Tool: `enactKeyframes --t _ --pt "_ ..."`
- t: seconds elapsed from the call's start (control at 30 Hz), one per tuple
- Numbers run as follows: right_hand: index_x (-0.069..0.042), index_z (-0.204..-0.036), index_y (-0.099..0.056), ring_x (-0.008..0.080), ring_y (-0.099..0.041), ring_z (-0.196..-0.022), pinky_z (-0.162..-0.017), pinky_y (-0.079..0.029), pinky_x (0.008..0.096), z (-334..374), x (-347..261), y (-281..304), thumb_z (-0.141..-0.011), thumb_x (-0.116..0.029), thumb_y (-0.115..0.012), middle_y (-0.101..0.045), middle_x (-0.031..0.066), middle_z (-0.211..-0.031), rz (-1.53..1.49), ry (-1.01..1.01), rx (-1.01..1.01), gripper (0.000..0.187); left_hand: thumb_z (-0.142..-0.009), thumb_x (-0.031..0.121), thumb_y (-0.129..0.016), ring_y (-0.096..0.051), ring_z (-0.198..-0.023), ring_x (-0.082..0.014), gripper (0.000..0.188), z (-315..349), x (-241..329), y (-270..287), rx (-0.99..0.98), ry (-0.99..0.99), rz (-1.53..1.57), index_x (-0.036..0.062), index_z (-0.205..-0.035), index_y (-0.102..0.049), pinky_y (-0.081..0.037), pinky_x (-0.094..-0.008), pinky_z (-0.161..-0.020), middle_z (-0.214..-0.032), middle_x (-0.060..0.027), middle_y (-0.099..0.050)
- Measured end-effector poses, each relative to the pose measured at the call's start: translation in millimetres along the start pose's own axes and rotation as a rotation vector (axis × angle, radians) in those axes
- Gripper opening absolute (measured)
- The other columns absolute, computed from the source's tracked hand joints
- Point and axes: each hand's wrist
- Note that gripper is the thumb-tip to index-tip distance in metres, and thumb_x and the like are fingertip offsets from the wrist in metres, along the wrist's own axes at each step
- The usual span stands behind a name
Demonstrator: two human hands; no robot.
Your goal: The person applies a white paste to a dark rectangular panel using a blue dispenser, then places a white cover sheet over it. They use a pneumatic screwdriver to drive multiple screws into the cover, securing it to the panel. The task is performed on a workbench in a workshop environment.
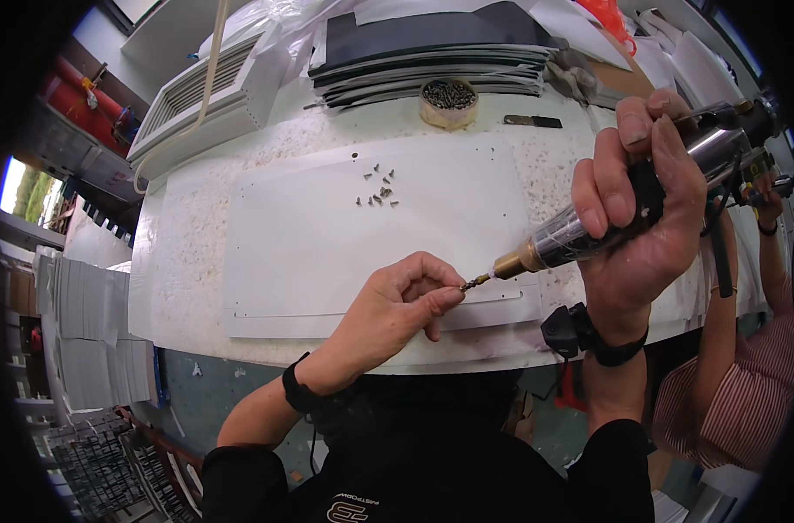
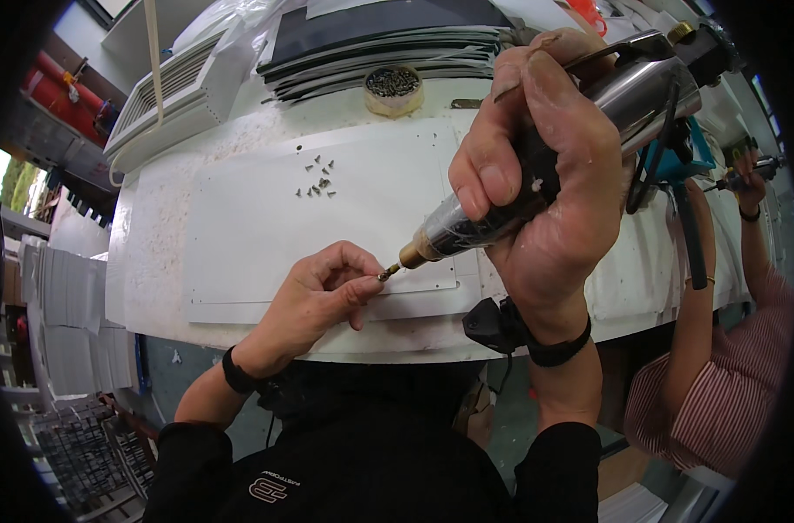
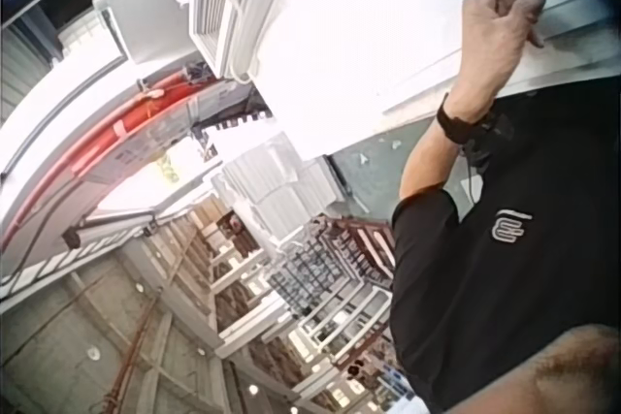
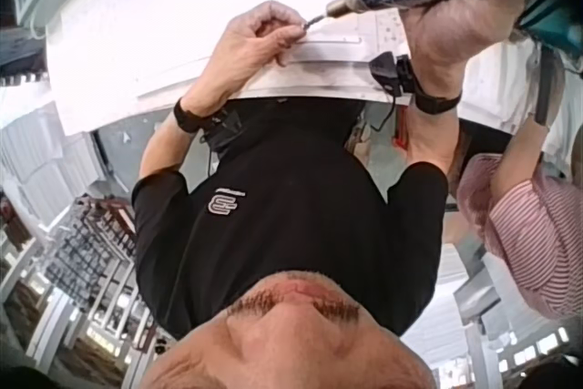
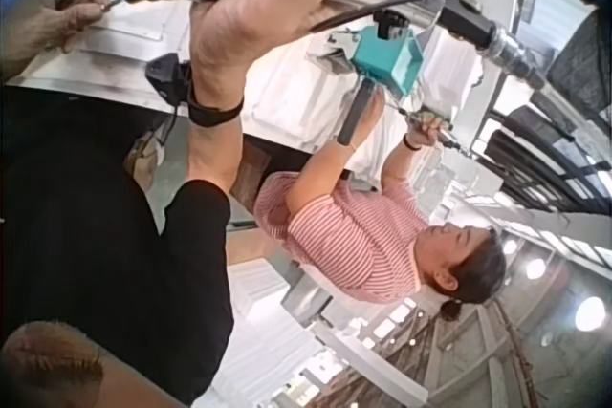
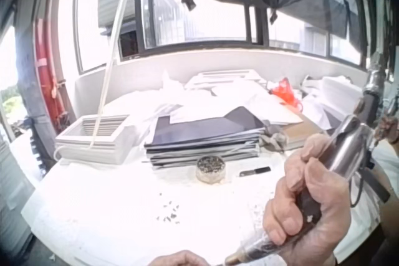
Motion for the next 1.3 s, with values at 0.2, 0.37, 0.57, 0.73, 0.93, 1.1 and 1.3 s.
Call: enactKeyframes --t 0.2,0.37,0.57,0.73,0.93,1.1,1.3 --pt "0.001 -0.126 -0.043 0.0060 -0.041 -0.054 -0.043 -0.042 0.0214 1 -4 9 -0.107 -0.015 -0.046 -0.051 0.0069 -0.100 0.009 -0.012 -0.121 0.026 -0.101 0.011 -0.069 -0.059 -0.070 -0.0062 0.013 -5 0 -7 -0.011 0.045 0.035 0.0014 -0.108 -0.064 -0.052 -0.0240 -0.061 -0.089 -0.0011 -0.065" --pt "-0.002 -0.125 -0.045 0.0067 -0.040 -0.049 -0.040 -0.041 0.0229 0 -17 -2 -0.104 -0.014 -0.050 -0.052 0.0077 -0.096 0.217 -0.143 -0.041 0.025 -0.095 0.005 -0.072 -0.059 -0.073 -0.0109 0.008 -13 -3 -21 0.094 -0.443 -0.634 0.0051 -0.102 -0.070 -0.050 -0.0292 -0.064 -0.091 -0.0023 -0.067" --pt "-0.004 -0.118 -0.045 0.0088 -0.041 -0.043 -0.039 -0.043 0.0262 15 -9 3 -0.097 -0.011 -0.057 -0.054 0.0113 -0.091 0.430 -0.108 -0.095 0.025 -0.088 0.004 -0.073 -0.059 -0.083 -0.0255 0.013 -29 -12 -30 0.092 -0.643 -0.892 0.0113 -0.099 -0.071 -0.050 -0.0369 -0.071 -0.087 -0.0036 -0.062" --pt "-0.004 -0.114 -0.044 0.0088 -0.042 -0.043 -0.041 -0.045 0.0280 20 -6 3 -0.095 -0.011 -0.060 -0.057 0.0125 -0.092 0.465 -0.076 -0.108 0.026 -0.086 0.003 -0.072 -0.057 -0.081 -0.0254 0.017 -33 -17 -31 0.092 -0.703 -0.970 0.0125 -0.100 -0.069 -0.050 -0.0373 -0.069 -0.086 -0.0029 -0.060" --pt "-0.003 -0.114 -0.045 0.0095 -0.043 -0.043 -0.041 -0.045 0.0278 24 -4 0 -0.094 -0.008 -0.061 -0.057 0.0128 -0.090 0.521 -0.022 -0.112 0.026 -0.087 0.004 -0.071 -0.058 -0.080 -0.0264 0.017 -32 -18 -31 0.082 -0.709 -0.960 0.0123 -0.101 -0.068 -0.050 -0.0379 -0.068 -0.088 -0.0036 -0.060" --pt "-0.004 -0.114 -0.046 0.0095 -0.044 -0.043 -0.041 -0.044 0.0272 28 2 -6 -0.094 -0.008 -0.062 -0.058 0.0131 -0.087 0.486 -0.034 -0.092 0.027 -0.086 0.003 -0.070 -0.058 -0.082 -0.0274 0.018 -30 -23 -30 0.082 -0.714 -0.968 0.0115 -0.102 -0.069 -0.050 -0.0387 -0.071 -0.090 -0.0046 -0.061" --pt "-0.005 -0.110 -0.045 0.0095 -0.044 -0.044 -0.041 -0.043 0.0266 27 6 4 -0.092 -0.007 -0.065 -0.057 0.0131 -0.085 0.424 -0.024 -0.212 0.026 -0.084 0.002 -0.069 -0.059 -0.111 -0.0292 0.034 -21 -23 -21 -0.004 -0.843 -1.136 0.0047 -0.118 -0.068 -0.049 -0.0392 -0.094 -0.118 -0.0086 -0.062"
Point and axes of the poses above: each hand's wrist, its own z-axis away from the middle knuckle, its own y-axis out of the back of the hand, x = y × z
